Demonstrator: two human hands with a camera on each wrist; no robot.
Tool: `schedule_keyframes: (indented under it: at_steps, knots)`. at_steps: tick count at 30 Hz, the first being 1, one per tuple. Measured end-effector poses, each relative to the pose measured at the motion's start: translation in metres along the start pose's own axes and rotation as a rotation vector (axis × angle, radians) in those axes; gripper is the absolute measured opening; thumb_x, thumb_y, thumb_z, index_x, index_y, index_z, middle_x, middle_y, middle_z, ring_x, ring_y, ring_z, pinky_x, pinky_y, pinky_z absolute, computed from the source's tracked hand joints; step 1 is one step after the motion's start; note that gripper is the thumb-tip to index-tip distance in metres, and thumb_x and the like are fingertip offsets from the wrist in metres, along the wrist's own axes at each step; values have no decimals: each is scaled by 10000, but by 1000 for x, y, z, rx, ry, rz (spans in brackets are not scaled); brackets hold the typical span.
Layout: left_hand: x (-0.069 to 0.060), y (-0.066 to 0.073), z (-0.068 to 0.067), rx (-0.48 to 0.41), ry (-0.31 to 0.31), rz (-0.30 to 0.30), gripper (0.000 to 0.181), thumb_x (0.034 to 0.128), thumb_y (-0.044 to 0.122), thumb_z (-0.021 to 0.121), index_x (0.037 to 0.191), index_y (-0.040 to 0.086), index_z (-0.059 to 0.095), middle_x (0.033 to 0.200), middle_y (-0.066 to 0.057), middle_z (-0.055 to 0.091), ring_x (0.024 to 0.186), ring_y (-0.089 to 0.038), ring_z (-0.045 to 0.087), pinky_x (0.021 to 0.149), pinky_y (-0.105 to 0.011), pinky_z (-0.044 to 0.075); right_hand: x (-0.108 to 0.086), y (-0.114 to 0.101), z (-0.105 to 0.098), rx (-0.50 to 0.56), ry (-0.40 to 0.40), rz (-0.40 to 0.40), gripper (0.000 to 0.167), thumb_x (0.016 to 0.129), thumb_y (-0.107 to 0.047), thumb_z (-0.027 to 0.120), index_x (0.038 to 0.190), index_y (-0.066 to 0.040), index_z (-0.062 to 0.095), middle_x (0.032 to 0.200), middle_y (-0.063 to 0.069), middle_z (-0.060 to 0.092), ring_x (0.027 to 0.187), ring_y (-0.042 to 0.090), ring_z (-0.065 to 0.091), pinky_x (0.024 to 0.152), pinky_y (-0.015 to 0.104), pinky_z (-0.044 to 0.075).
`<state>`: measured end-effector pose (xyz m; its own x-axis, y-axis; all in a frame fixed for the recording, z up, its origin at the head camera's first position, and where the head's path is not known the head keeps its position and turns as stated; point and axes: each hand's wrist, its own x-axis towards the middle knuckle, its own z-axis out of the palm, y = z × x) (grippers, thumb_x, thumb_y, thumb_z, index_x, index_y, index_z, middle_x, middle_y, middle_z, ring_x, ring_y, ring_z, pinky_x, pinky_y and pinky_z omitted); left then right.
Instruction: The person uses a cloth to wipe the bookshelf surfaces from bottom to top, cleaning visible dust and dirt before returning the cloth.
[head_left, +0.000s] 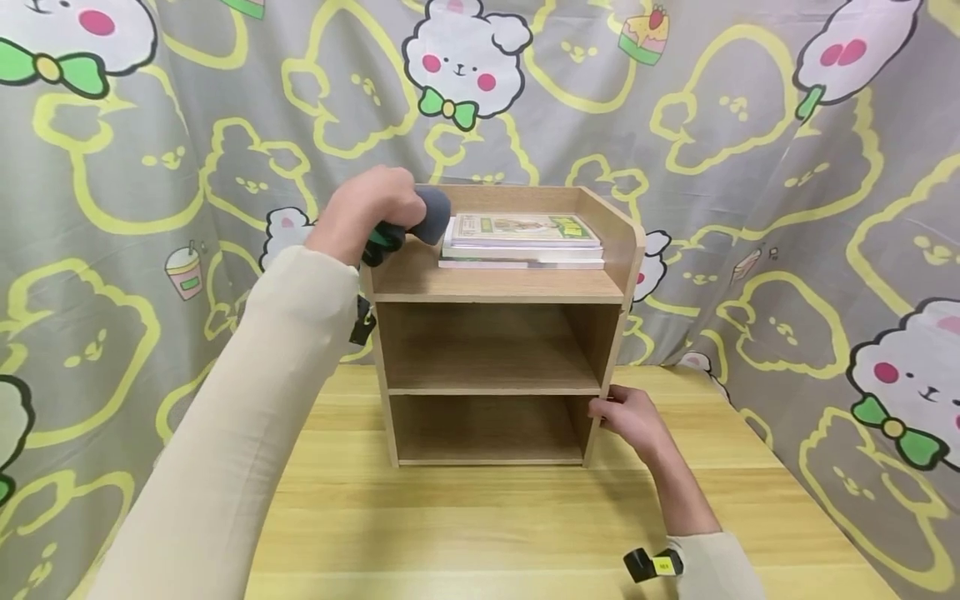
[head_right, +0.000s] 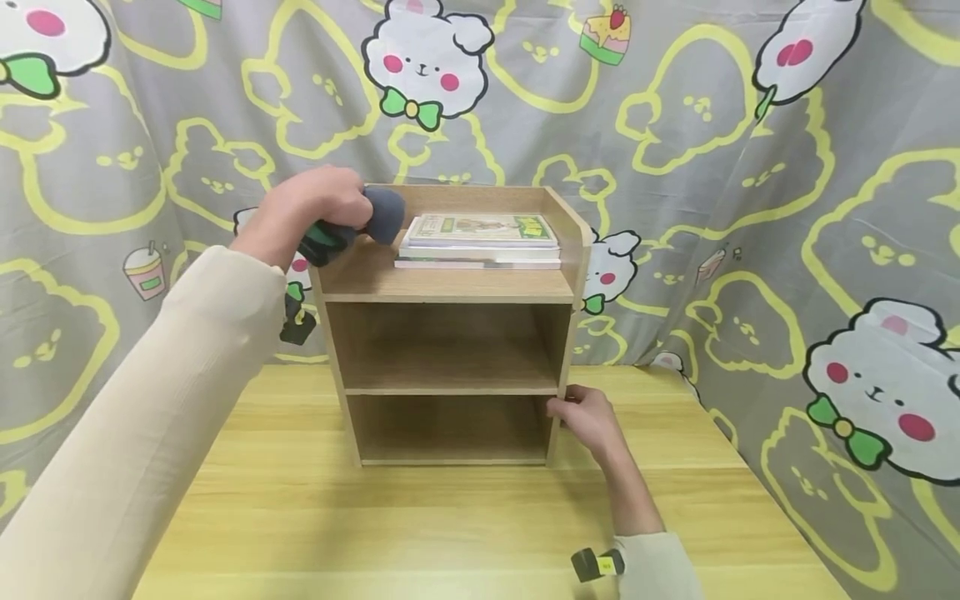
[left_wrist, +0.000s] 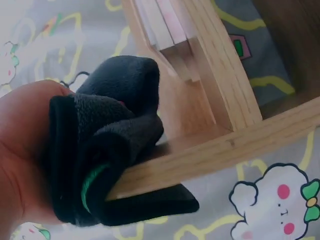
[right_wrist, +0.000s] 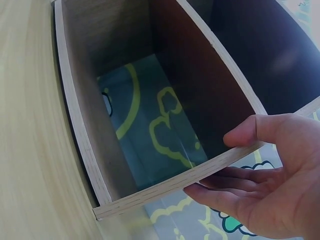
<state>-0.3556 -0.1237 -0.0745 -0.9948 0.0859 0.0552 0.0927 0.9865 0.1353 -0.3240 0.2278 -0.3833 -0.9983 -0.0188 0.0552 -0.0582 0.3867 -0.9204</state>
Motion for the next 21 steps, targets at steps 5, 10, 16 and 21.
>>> schedule_keyframes:
  at_steps: [5,10,16,21]
  knots:
    - [-5,-3,0,-24,124,66,374,885,110,444,1201,-37,579,1174,-223,580,989,-361,541,865,-449,468,0,1,-1,10,7,9,444,887,-116,609,1284,83,615,1109,137,691,967,126,639,903,335,564]
    - [-42,-7,9,-155,314,106,417,819,53,483,1225,-8,552,1135,-211,604,964,-379,559,824,-477,479,1,-2,-1,9,6,9,460,893,-135,608,1304,70,607,1175,182,679,1007,151,642,934,364,561]
    - [-83,-18,40,-134,423,181,368,778,14,492,1136,-10,578,1050,-231,625,920,-417,578,773,-528,474,1,-3,0,-5,8,4,449,888,-137,612,1290,64,620,1164,181,685,988,136,640,928,357,561]
    - [-84,-20,53,-100,420,210,431,785,-4,481,1197,-66,591,1157,-287,619,1047,-468,567,914,-583,455,1,-2,2,-13,18,8,415,874,-128,615,1240,64,648,1089,149,697,923,110,631,876,321,567]
